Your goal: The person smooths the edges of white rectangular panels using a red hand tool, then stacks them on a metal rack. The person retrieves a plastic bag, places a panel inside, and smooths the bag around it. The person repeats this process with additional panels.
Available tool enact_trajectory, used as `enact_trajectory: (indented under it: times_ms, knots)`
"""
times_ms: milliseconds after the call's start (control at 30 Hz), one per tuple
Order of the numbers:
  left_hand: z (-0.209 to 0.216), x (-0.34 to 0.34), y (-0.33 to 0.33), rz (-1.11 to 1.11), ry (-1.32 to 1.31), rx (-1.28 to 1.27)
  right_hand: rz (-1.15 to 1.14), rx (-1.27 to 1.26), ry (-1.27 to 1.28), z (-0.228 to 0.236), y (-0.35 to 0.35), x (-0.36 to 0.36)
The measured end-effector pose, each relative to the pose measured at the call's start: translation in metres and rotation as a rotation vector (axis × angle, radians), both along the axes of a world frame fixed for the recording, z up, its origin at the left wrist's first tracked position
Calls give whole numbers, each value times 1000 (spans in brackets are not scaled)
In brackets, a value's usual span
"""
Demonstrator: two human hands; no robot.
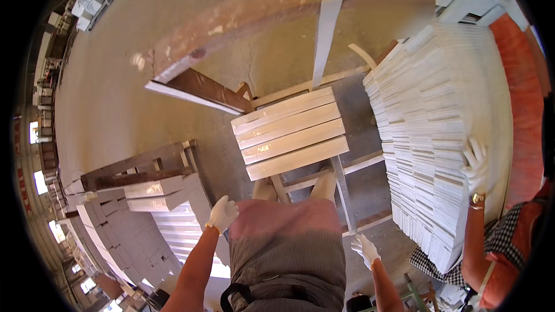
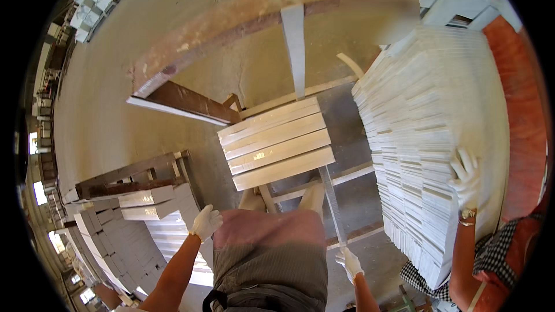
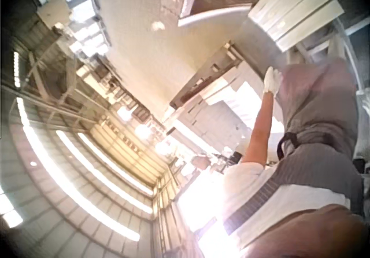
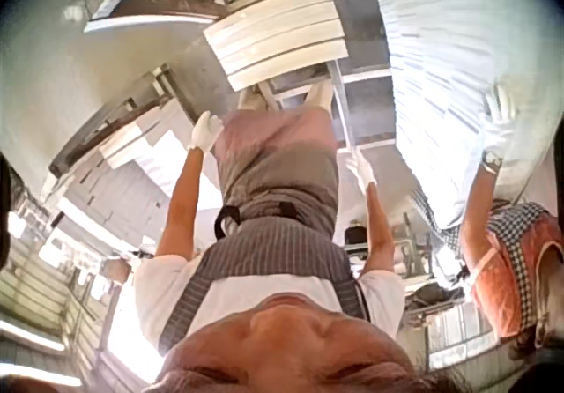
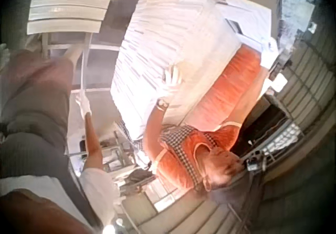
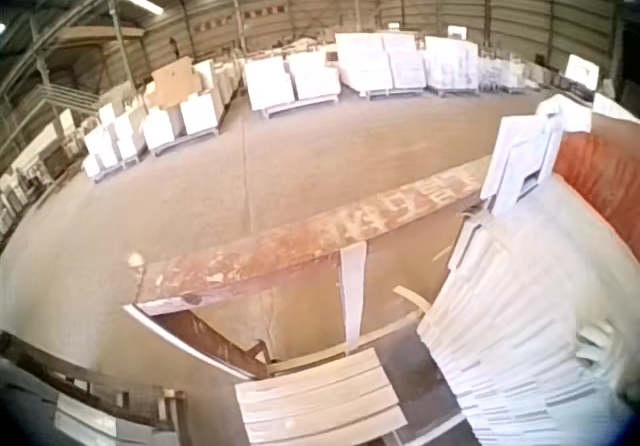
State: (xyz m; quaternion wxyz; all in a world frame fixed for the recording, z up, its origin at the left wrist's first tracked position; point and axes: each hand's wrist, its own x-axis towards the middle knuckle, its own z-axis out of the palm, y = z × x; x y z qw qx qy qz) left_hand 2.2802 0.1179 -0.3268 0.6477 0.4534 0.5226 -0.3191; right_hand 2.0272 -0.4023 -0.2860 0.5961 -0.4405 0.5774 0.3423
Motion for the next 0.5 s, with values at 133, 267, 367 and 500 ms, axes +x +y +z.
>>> enact_trajectory:
  times_ms: [133, 267, 367, 500]
  knots:
    - [79, 29, -34, -59, -146, 5, -93, -117, -126, 75, 4, 1]
    - [97, 51, -19, -221, -225, -177, -288, -202, -178, 133, 43, -21]
    - [134, 83, -9, -383, -220, -157, -441, -228, -130, 154, 123, -47]
    - [158, 126, 21, -423, -285, -173, -604, -128, -185, 102, 278, -133]
